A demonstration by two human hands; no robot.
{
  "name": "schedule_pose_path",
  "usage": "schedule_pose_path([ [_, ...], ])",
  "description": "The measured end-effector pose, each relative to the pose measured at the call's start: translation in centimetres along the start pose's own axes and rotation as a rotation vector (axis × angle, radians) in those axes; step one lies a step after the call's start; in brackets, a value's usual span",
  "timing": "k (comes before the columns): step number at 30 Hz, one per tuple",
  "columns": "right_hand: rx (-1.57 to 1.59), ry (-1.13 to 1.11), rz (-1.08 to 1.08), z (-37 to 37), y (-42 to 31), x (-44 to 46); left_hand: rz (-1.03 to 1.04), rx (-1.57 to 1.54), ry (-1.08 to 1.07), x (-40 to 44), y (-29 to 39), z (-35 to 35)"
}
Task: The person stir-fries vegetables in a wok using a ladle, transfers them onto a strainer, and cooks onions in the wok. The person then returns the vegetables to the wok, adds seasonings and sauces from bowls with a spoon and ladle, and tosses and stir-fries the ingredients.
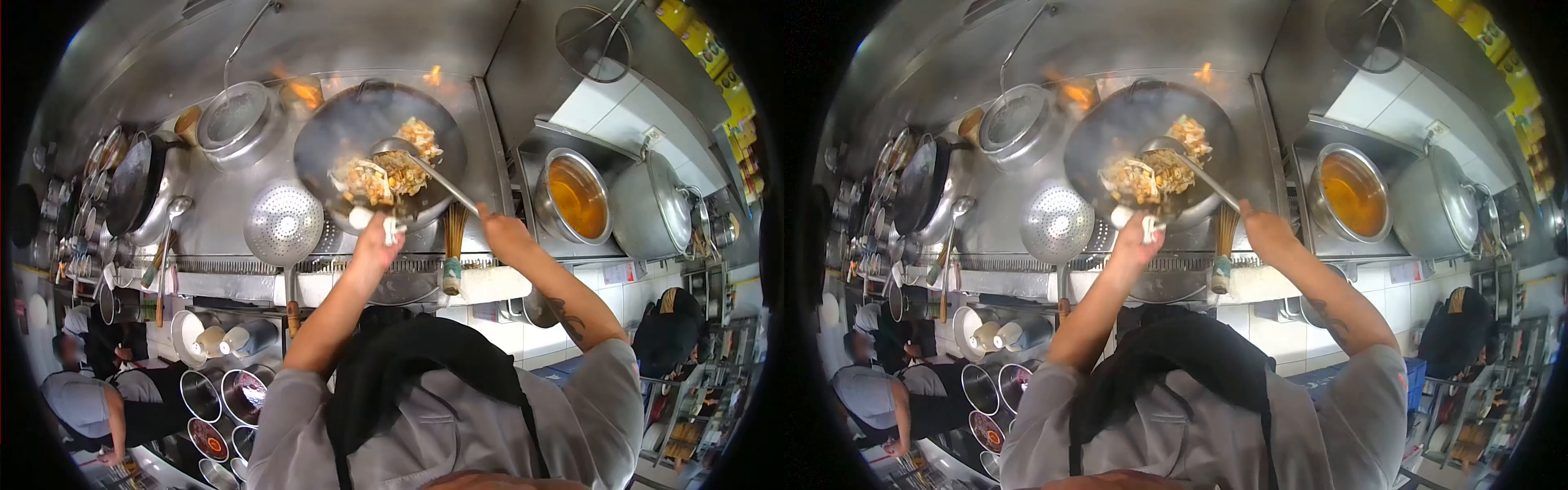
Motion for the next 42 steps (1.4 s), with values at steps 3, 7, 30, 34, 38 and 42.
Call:
schedule_pose_path([
  [3,-0.059,0.014,-0.071,-0.4,0.2,0.3,-0.048,-0.012,-0.059,-6.4,-1.1,1.4],
  [7,-0.018,0.095,-0.114,-3.1,-1.2,-1.4,-0.010,-0.016,-0.138,-4.4,0.9,2.9],
  [30,-0.042,0.120,-0.243,-7.5,-3.3,-2.0,-0.040,-0.081,-0.118,-4.5,-1.5,-2.8],
  [34,0.099,-0.118,-0.183,-9.5,-3.5,-4.2,-0.072,0.018,-0.086,-7.3,1.1,1.2],
  [38,0.161,-0.202,-0.150,-6.6,-2.3,-3.3,-0.060,0.047,-0.045,-6.4,2.0,0.8],
  [42,-0.086,-0.003,-0.151,-3.7,-1.7,0.0,0.005,0.037,-0.106,-2.0,-2.1,-4.2],
])
Point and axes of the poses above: each hand's wrist, its own x-axis towards the middle knuckle, its own z-axis out of the palm, y = z × x, the point moved 9 cm from there along x, towards the middle knuckle, and after that the axes turned 6 degrees about y, right-handed, at the moved point
